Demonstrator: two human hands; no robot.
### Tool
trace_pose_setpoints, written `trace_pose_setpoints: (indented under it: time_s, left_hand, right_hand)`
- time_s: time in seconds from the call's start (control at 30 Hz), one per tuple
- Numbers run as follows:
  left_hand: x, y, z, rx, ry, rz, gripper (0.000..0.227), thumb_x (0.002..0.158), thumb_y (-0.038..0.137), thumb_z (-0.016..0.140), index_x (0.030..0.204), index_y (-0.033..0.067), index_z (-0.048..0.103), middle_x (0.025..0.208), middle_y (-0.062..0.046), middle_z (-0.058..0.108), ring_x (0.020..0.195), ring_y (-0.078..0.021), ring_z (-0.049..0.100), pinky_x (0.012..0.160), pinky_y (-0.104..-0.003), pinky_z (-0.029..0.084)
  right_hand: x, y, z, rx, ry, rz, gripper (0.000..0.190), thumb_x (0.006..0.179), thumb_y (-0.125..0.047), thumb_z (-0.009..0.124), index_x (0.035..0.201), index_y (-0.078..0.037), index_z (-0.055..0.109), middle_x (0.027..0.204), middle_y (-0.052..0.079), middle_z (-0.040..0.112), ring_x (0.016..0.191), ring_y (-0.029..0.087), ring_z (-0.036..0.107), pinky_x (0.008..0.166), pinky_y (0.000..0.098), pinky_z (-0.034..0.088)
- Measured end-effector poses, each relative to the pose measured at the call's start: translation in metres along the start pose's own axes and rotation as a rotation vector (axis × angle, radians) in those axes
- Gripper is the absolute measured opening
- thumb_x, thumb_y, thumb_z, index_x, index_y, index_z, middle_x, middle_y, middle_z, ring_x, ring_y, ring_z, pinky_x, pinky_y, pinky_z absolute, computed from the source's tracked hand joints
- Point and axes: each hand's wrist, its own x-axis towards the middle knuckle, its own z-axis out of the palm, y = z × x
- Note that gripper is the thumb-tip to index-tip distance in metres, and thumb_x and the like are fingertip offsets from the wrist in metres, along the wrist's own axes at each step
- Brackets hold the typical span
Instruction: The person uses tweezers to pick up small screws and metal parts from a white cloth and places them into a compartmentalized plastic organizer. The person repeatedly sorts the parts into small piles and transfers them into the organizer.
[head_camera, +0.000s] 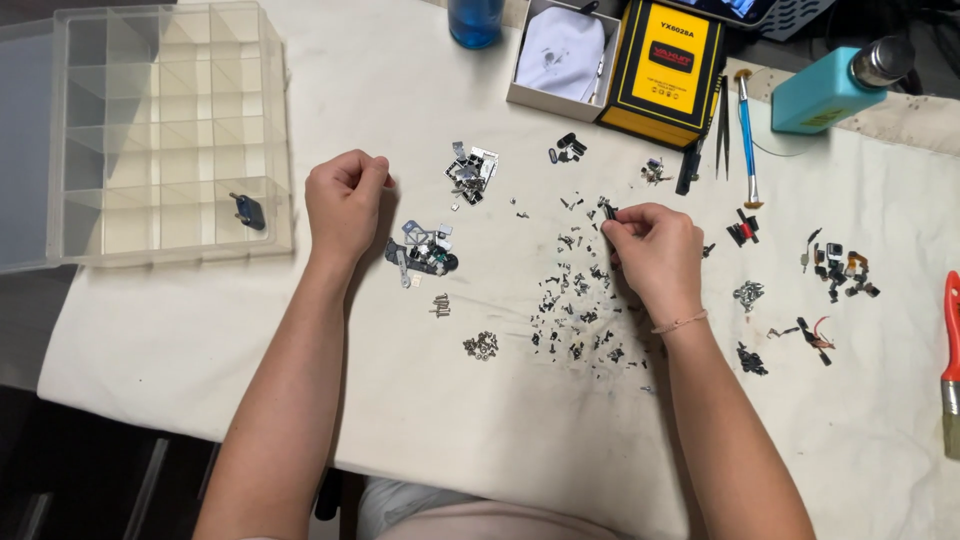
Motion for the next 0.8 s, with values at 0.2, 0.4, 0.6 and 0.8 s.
trace_pose_setpoints:
  time_s: [0.2, 0.4, 0.6, 0.8]
  left_hand:
    - [-0.001, 0.001, 0.0, -0.009, -0.001, -0.002, 0.03, 0.096, 0.012, 0.059, 0.068, 0.012, 0.07, 0.041, 0.001, 0.039, 0.049, -0.0082, 0.033, 0.052, -0.022, 0.03]
    - [-0.003, 0.001, -0.001, 0.016, -0.005, -0.018, 0.032, 0.098, 0.012, 0.057, 0.069, 0.0118, 0.07, 0.041, 0.002, 0.039, 0.049, -0.0098, 0.035, 0.053, -0.023, 0.031]
    - [-0.001, 0.002, -0.001, 0.012, -0.004, 0.004, 0.029, 0.097, 0.013, 0.058, 0.069, 0.0121, 0.07, 0.043, 0.002, 0.038, 0.051, -0.009, 0.034, 0.053, -0.024, 0.03]
    - [-0.001, -0.005, 0.001, -0.016, 0.006, 0.005, 0.03, 0.092, 0.018, 0.061, 0.063, 0.0115, 0.061, 0.066, 0.004, 0.067, 0.065, -0.0053, 0.054, 0.065, -0.024, 0.041]
  right_hand:
    - [0.006, 0.004, 0.002, -0.038, -0.012, 0.008, 0.015, 0.087, 0.0, 0.077, 0.101, 0.005, 0.076, 0.07, 0.011, 0.072, 0.05, 0.017, 0.067, 0.047, 0.0273, 0.054]
    - [0.006, 0.006, -0.01, 0.155, -0.041, 0.114, 0.016, 0.089, 0.002, 0.072, 0.104, 0.007, 0.074, 0.078, 0.017, 0.073, 0.057, 0.017, 0.071, 0.052, 0.0265, 0.062]
    - [-0.034, 0.008, -0.049, 0.376, -0.04, 0.07, 0.023, 0.095, 0.006, 0.068, 0.116, 0.016, 0.065, 0.093, 0.023, 0.068, 0.07, 0.018, 0.067, 0.063, 0.029, 0.062]
    - [-0.105, 0.041, -0.096, 0.349, 0.082, 0.154, 0.017, 0.094, -0.003, 0.075, 0.11, 0.001, 0.074, 0.08, 0.008, 0.068, 0.071, 0.012, 0.061, 0.07, 0.0228, 0.051]
